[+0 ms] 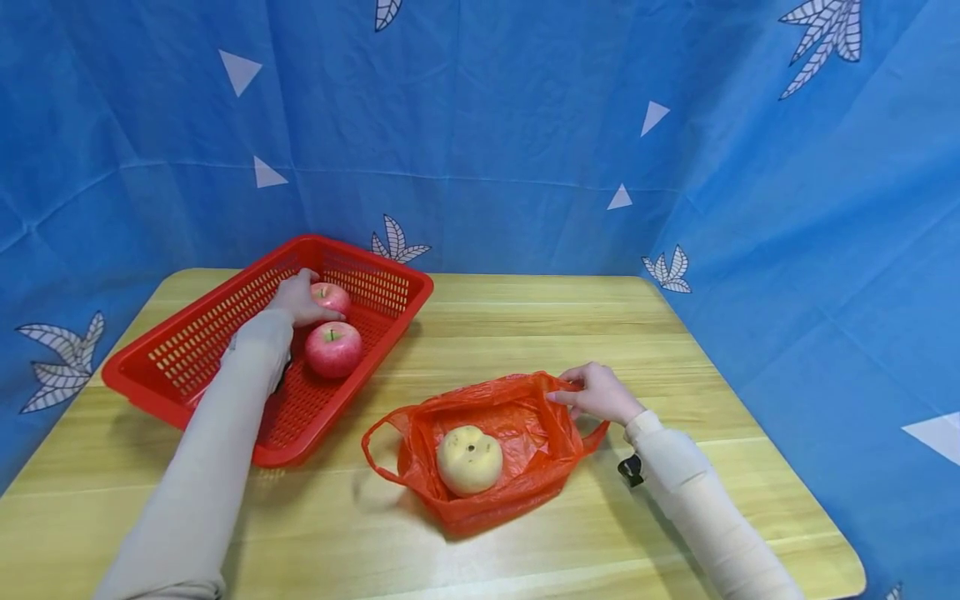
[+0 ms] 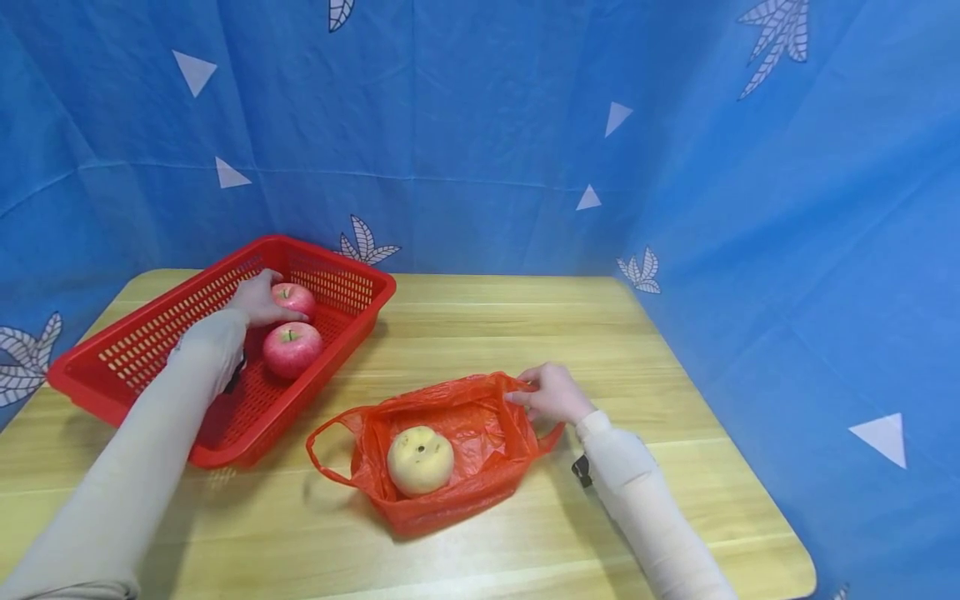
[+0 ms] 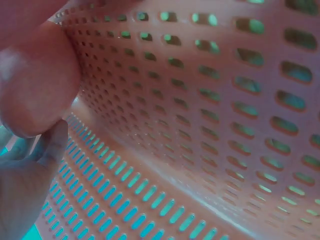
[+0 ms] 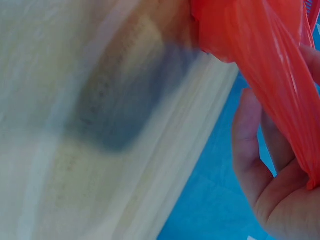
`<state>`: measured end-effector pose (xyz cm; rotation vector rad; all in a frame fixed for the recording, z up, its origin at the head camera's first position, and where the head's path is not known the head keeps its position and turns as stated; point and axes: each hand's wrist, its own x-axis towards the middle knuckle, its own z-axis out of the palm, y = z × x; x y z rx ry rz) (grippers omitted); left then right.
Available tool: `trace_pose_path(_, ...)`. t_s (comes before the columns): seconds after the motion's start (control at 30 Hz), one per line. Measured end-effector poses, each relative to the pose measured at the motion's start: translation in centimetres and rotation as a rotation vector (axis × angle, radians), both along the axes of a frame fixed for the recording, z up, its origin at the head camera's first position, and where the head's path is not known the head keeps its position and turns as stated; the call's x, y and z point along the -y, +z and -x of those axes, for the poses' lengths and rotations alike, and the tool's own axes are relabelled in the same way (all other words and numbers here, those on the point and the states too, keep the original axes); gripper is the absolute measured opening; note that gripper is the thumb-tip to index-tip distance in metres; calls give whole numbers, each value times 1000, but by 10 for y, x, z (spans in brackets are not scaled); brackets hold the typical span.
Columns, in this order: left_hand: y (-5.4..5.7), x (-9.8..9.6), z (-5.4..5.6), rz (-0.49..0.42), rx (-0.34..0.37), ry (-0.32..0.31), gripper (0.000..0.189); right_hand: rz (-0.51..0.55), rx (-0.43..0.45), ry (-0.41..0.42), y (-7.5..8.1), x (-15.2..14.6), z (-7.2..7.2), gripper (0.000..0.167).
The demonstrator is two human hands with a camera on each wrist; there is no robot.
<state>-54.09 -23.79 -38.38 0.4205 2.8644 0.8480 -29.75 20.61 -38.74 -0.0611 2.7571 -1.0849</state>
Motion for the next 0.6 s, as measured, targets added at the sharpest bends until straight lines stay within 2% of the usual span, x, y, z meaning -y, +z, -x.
trace_pose_path(0.17, 15, 0, -6, 6, 8, 18, 97, 9, -20, -13, -2, 0, 0, 27)
trace_pose_path(0.37, 46, -1, -14, -40, -39, 33, 96, 16, -43, -32, -1, -1, 2, 27)
trace_pose_path(0.47, 66, -6, -24, -93, -76, 34, 92, 20, -56, -36, -1, -1, 3, 26)
trace_pose_path(0.6, 92, -29, -45, -144, -154, -34, 86, 27, -63, -43, 0, -1, 4, 25)
